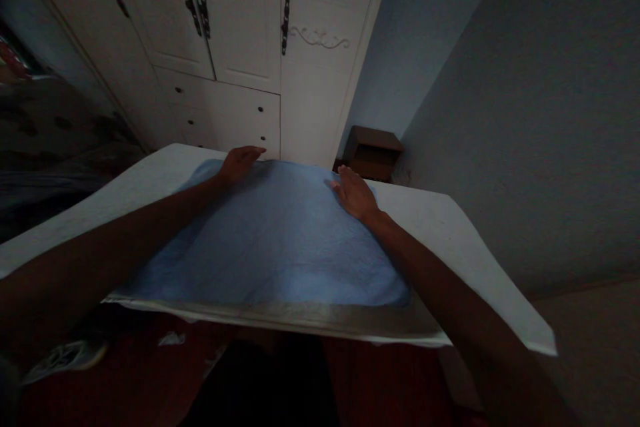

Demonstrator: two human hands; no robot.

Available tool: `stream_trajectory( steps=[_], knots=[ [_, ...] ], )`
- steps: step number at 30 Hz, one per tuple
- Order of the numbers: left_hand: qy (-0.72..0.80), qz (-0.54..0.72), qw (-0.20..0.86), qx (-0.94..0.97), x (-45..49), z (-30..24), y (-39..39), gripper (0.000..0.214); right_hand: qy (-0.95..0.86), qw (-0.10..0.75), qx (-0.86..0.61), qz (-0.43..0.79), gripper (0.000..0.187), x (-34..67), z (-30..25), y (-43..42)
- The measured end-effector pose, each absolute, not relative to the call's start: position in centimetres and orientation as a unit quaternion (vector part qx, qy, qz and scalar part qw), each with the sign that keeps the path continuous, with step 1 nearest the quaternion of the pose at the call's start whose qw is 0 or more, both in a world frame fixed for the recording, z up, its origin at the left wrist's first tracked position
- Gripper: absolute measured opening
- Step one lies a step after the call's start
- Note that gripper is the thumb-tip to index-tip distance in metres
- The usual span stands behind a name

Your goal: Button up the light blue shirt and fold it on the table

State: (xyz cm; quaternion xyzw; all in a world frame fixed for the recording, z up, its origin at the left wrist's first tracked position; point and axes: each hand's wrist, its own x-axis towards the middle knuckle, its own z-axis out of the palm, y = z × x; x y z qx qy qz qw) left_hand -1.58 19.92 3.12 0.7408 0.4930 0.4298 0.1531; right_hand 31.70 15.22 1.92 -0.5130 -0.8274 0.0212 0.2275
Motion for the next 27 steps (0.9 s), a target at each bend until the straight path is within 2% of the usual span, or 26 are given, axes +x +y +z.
stream_trajectory(
  steps=[3, 7, 11, 14, 17, 21, 24, 27],
  knots=[
    [0.474, 0.403, 0.169, 0.765, -0.9, 5.1, 17.2, 0.048, -0.828, 0.244, -0.504, 0.032, 0.072, 31.4, 2.7, 10.9],
    [0.413, 0.308, 0.197, 0.834, 2.6, 7.6, 10.5, 0.054, -0.864, 0.246, -0.439, 0.031, 0.066, 28.3, 3.4, 3.8],
    [0.362, 0.224, 0.132, 0.895, 5.5, 7.6, 3.1, 0.056, -0.894, 0.238, -0.378, -0.002, 0.069, 25.2, 3.5, -2.2],
    [0.423, 0.229, 0.087, 0.872, 5.0, 5.8, -0.3, 0.059, -0.899, 0.218, -0.378, -0.025, 0.069, 25.3, 2.6, -4.3],
    [0.487, 0.203, 0.057, 0.848, 2.3, 3.4, -1.4, 0.058, -0.891, 0.193, -0.409, -0.025, 0.067, 27.9, 1.3, -4.5],
    [0.500, 0.179, 0.052, 0.846, -2.8, 1.5, -0.9, 0.060, -0.874, 0.180, -0.452, -0.014, 0.061, 33.0, 0.2, -4.0],
    [0.537, 0.171, 0.025, 0.826, -6.5, 1.4, -0.2, 0.062, -0.861, 0.181, -0.476, 0.002, 0.054, 36.6, 0.1, -4.0],
    [0.591, 0.171, -0.003, 0.788, -9.1, 2.3, -0.7, 0.066, -0.822, 0.211, -0.528, 0.025, 0.057, 39.5, 0.1, -4.8]
  ],
)
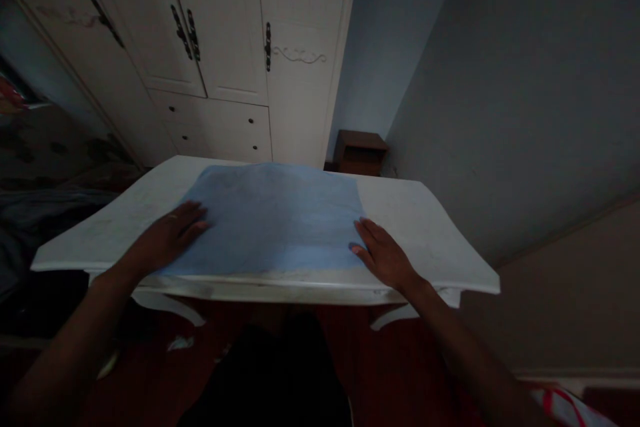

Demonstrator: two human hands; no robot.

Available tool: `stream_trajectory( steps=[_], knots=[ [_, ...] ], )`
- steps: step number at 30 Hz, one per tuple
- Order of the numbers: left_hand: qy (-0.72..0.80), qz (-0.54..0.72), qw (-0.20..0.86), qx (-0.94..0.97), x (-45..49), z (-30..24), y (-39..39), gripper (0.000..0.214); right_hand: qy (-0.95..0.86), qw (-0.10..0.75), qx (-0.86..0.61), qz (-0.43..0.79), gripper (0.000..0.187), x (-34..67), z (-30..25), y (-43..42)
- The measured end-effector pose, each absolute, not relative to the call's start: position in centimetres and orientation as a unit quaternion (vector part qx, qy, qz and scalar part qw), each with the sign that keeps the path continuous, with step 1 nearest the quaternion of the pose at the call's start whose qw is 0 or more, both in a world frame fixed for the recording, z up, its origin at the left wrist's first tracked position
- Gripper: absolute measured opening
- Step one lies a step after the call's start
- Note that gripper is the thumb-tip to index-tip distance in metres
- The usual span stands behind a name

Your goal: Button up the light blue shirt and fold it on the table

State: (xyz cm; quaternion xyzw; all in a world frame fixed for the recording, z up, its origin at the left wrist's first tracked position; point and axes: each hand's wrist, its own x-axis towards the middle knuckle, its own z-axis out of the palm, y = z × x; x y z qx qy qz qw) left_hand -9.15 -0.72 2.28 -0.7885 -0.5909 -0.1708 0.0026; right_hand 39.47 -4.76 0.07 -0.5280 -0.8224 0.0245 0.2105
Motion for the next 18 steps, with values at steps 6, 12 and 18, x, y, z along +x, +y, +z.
stream_trajectory(
  steps=[6, 12, 18],
  knots=[
    [-0.765, -0.242, -0.052, -0.594, -11.1, 3.7, -6.6, 0.080, -0.732, 0.262, -0.626, 0.055, 0.061, 42.0, -0.3, -8.5],
    [-0.763, -0.241, -0.098, -0.592, -11.9, 2.2, -9.5, 0.089, -0.700, 0.317, -0.621, 0.156, 0.036, 40.7, 0.4, -9.2],
    [-0.680, -0.267, -0.136, -0.669, -12.8, 2.3, -8.9, 0.074, -0.639, 0.386, -0.613, 0.258, 0.030, 39.7, 1.6, -8.2]
  ],
)
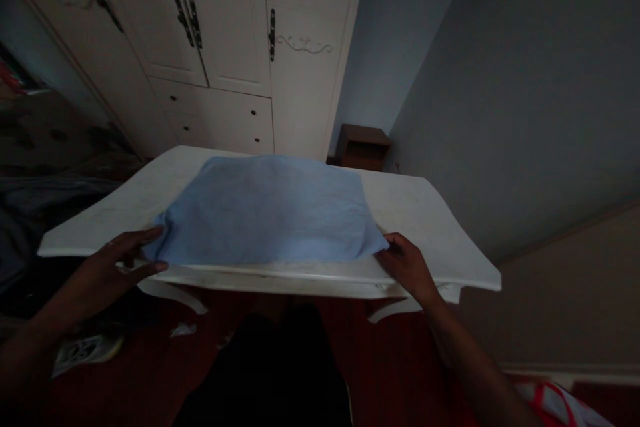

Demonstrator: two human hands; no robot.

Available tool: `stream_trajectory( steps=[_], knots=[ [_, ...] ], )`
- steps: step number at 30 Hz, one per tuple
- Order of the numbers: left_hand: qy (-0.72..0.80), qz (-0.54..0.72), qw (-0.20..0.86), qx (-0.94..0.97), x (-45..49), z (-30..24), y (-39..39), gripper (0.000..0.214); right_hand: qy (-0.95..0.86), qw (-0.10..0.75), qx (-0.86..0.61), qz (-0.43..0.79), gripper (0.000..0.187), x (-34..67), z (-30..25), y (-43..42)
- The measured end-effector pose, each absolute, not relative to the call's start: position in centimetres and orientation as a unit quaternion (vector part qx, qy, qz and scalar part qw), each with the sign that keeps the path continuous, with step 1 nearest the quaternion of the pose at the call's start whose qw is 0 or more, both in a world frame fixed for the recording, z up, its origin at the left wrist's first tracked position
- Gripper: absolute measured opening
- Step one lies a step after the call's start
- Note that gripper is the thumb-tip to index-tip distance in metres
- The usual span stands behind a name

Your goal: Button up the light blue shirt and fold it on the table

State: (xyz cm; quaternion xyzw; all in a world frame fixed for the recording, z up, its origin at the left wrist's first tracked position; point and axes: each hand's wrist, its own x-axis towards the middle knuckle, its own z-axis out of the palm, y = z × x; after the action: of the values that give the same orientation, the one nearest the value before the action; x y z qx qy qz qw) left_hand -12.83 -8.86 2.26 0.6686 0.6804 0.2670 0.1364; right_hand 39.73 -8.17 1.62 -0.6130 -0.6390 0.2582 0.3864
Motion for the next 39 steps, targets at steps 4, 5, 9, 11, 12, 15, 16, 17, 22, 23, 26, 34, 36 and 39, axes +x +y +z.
stream_trajectory(
  steps=[4, 5, 9, 11, 12, 15, 16, 17, 22, 23, 26, 34, 36, 39],
  knots=[
    [0.690, 0.296, 0.126, 0.648, -13.1, 2.1, -9.3, 0.058, -0.642, 0.394, -0.606, 0.257, 0.031, 39.7, 2.0, -8.6],
    [0.694, 0.310, 0.122, 0.639, -13.2, 2.0, -9.3, 0.053, -0.650, 0.387, -0.610, 0.236, 0.031, 39.8, 2.0, -8.7],
    [0.714, 0.378, 0.097, 0.581, -13.3, 1.5, -9.0, 0.045, -0.684, 0.358, -0.621, 0.135, 0.029, 41.2, 1.9, -8.5],
    [0.724, 0.388, 0.088, 0.563, -13.2, 1.4, -8.7, 0.044, -0.702, 0.344, -0.614, 0.107, 0.027, 42.1, 1.5, -8.1],
    [0.727, 0.388, 0.084, 0.560, -13.2, 1.4, -8.6, 0.043, -0.711, 0.339, -0.609, 0.098, 0.027, 42.4, 1.3, -7.9],
    [0.730, 0.394, 0.069, 0.555, -12.7, 1.4, -8.5, 0.041, -0.728, 0.329, -0.597, 0.076, 0.027, 42.7, 0.7, -7.2],
    [0.728, 0.401, 0.063, 0.552, -12.6, 1.4, -8.6, 0.041, -0.727, 0.328, -0.599, 0.072, 0.028, 42.6, 0.5, -7.0],
    [0.727, 0.409, 0.059, 0.549, -12.4, 1.4, -8.7, 0.041, -0.724, 0.328, -0.602, 0.071, 0.029, 42.3, 0.4, -6.9],
    [0.733, 0.407, 0.076, 0.539, -12.0, 1.4, -9.2, 0.046, -0.690, 0.342, -0.626, 0.122, 0.038, 40.9, 1.0, -7.2],
    [0.734, 0.402, 0.076, 0.541, -11.9, 1.4, -9.3, 0.049, -0.683, 0.340, -0.632, 0.135, 0.035, 40.7, 1.2, -7.3],
    [0.744, 0.354, 0.056, 0.564, -11.4, 2.1, -9.3, 0.054, -0.668, 0.312, -0.653, 0.173, 0.034, 40.4, 2.3, -7.8],
    [0.743, 0.430, 0.305, 0.412, -8.5, 4.3, -10.3, 0.056, -0.547, 0.293, -0.655, 0.431, 0.048, 38.6, 4.5, -9.0],
    [0.703, 0.500, 0.361, 0.355, -8.2, 4.2, -10.3, 0.066, -0.483, 0.330, -0.638, 0.500, 0.034, 38.2, 4.4, -9.2],
    [0.695, 0.521, 0.378, 0.320, -8.1, 4.1, -10.0, 0.072, -0.404, 0.400, -0.590, 0.573, 0.015, 37.7, 3.8, -9.0]
  ],
)
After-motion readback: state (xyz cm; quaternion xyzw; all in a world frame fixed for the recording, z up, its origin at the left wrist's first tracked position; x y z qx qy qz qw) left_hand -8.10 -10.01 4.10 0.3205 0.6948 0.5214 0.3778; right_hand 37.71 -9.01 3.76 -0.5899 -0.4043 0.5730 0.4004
